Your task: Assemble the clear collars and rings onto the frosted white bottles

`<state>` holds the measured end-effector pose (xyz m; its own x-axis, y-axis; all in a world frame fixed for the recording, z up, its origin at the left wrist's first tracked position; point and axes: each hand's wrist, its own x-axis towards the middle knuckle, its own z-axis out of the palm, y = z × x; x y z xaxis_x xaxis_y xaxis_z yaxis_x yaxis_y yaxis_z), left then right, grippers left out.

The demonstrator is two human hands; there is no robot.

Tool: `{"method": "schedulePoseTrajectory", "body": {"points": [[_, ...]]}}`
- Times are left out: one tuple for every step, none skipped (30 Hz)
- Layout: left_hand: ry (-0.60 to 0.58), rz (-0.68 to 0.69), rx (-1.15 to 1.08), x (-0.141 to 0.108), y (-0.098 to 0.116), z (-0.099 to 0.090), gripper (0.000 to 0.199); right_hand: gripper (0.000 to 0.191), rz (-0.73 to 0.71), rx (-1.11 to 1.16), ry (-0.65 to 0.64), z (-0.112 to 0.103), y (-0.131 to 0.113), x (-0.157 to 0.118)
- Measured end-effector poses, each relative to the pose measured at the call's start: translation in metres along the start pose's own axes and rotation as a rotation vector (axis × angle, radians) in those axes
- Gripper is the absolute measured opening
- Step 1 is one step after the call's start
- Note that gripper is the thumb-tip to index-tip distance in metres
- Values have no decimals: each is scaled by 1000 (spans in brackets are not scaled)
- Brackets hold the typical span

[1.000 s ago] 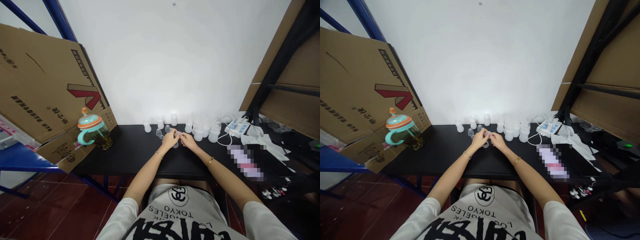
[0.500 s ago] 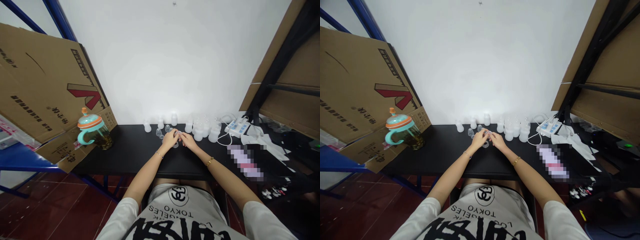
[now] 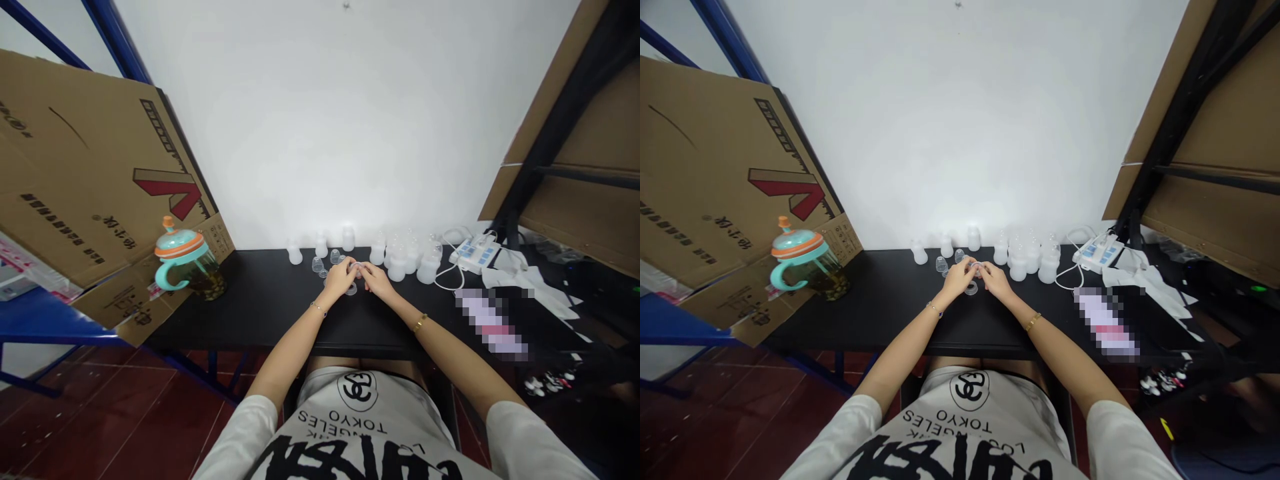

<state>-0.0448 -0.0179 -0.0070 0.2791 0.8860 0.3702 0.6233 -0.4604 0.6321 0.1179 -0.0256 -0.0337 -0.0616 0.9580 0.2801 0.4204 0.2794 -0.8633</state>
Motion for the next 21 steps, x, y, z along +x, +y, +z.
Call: {"method": "schedulePoseTrajectory", "body": {"points": [[1, 1, -1, 0, 0, 0, 23, 34, -3, 5, -1, 0, 0, 0], [1, 3, -1, 0, 0, 0, 23, 34, -4, 9, -3, 0, 0, -1], [2, 4, -3, 0, 0, 0, 23, 33, -4, 12, -3, 0, -1, -1], [1, 5, -5, 0, 0, 0, 23, 33, -4, 14, -2, 1, -1, -1], [0, 7, -7, 0, 0, -1, 23, 32, -5, 15, 0, 1, -1, -1], [-1, 8, -9, 0, 0, -1, 23, 31, -8, 15, 4, 1, -1, -2], [-2, 8, -11, 0, 0, -1, 23, 31, -11, 15, 8, 1, -1, -2], [-3, 9, -13, 0, 1, -2, 23, 30, -15, 15, 13, 0, -2, -2], [-2, 11, -15, 0, 1, -2, 23, 30, -19, 15, 18, 0, -2, -2], [-1, 13, -17, 0, 1, -2, 23, 30, -23, 16, 21, 0, -2, -3], [1, 16, -19, -1, 1, -2, 23, 30, -27, 17, 24, 0, -3, -3], [3, 19, -20, -1, 2, -2, 22, 31, -31, 19, 26, 0, -3, -3], [4, 22, -22, -1, 2, -2, 22, 32, -35, 21, 28, 0, -3, -3], [4, 25, -24, -1, 2, -2, 22, 32, -39, 25, 30, 0, -3, -3], [5, 26, -25, -1, 2, -2, 22, 33, -42, 28, 32, 0, -3, -3], [5, 26, -27, -1, 2, -2, 21, 34, -44, 32, 35, 0, -3, -3], [5, 23, -30, -1, 2, -2, 21, 35, -45, 36, 36, 0, -3, -3], [5, 19, -33, -1, 2, -2, 21, 36, -46, 38, 36, -1, -4, -3], [4, 17, -37, -1, 2, -2, 20, 36, -46, 38, 35, -1, -4, -3], [3, 15, -41, -1, 2, -2, 20, 36, -47, 36, 32, -1, -5, -4], [2, 13, -44, -1, 1, -2, 20, 37, -47, 32, 31, -1, -5, -4]]}}
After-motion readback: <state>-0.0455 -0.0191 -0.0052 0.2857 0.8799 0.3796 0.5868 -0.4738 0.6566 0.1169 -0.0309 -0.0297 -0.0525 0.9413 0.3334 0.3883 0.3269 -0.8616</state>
